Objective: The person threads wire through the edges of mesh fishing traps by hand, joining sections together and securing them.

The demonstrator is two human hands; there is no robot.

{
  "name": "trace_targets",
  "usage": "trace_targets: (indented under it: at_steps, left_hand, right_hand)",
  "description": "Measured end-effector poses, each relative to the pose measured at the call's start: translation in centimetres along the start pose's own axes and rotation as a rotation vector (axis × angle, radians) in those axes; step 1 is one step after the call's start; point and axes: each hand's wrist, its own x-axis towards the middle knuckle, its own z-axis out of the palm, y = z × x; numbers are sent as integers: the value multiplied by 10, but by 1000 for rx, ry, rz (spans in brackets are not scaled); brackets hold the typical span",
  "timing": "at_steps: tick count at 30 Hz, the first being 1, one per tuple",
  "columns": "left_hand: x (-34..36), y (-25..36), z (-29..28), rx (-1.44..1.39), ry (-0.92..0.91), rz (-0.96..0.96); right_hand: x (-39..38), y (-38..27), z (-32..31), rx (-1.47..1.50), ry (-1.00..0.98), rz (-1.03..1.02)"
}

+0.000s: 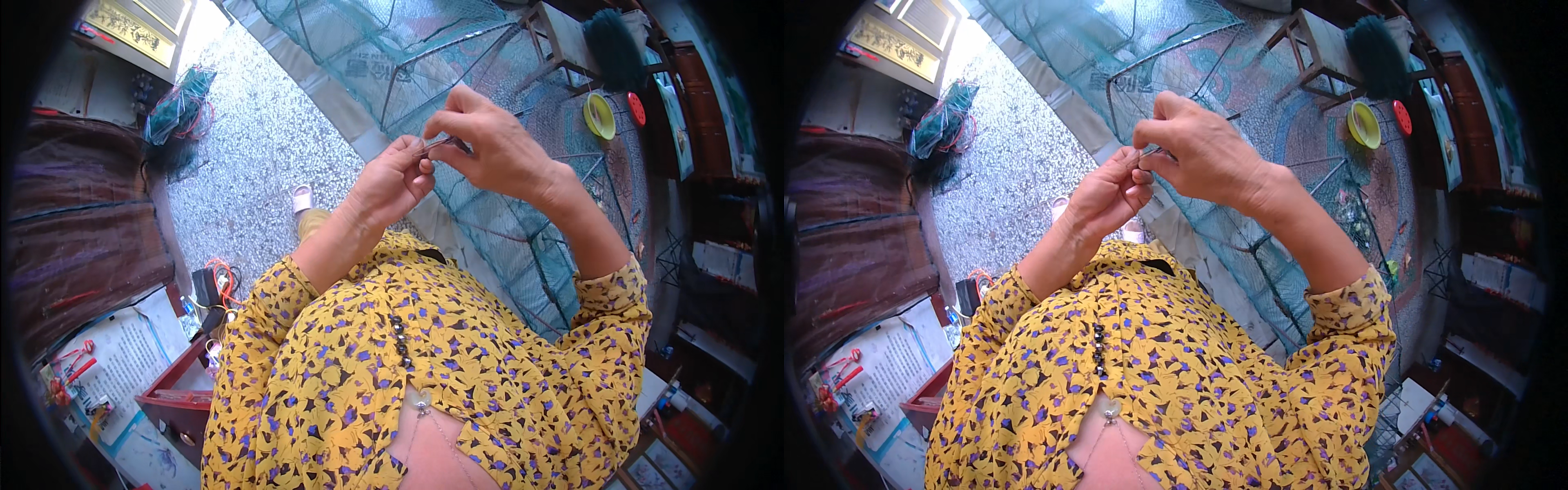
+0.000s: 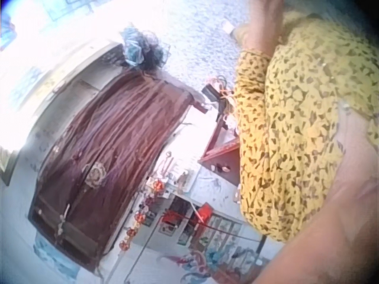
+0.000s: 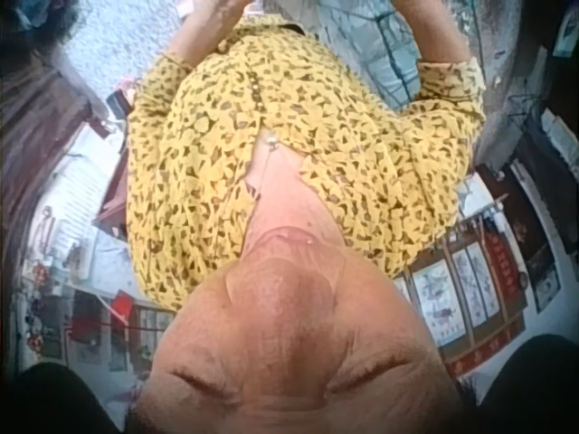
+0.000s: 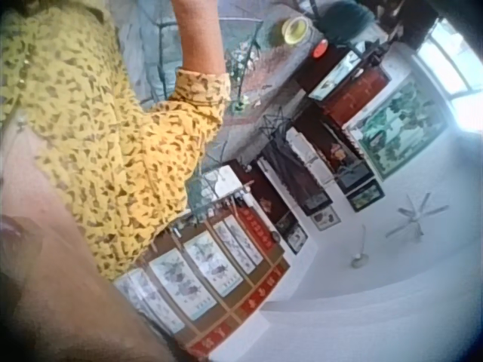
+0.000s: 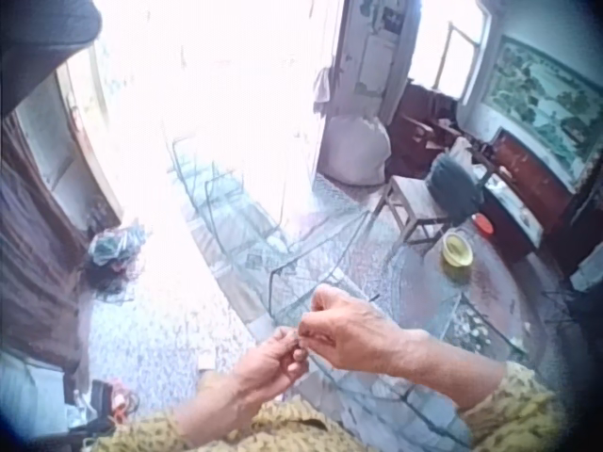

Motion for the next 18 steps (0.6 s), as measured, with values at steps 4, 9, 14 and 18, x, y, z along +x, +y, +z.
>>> trace_targets:
  at_steps: [4, 9, 14, 18]
  left_hand:
    - [2, 5, 5, 171, 5, 44]
    - [-5, 2, 33, 490, 119, 294]
    - [-4, -5, 35, 877, 115, 496]
    - [-14, -2, 46, 923, 255, 426]
  right_hand:
    - [4, -12, 1, -331, 71, -114]
    - [14, -48, 22, -234, 215, -536]
    - [5, -66, 15, -55, 203, -582]
    - [-8, -67, 20, -71, 202, -666]
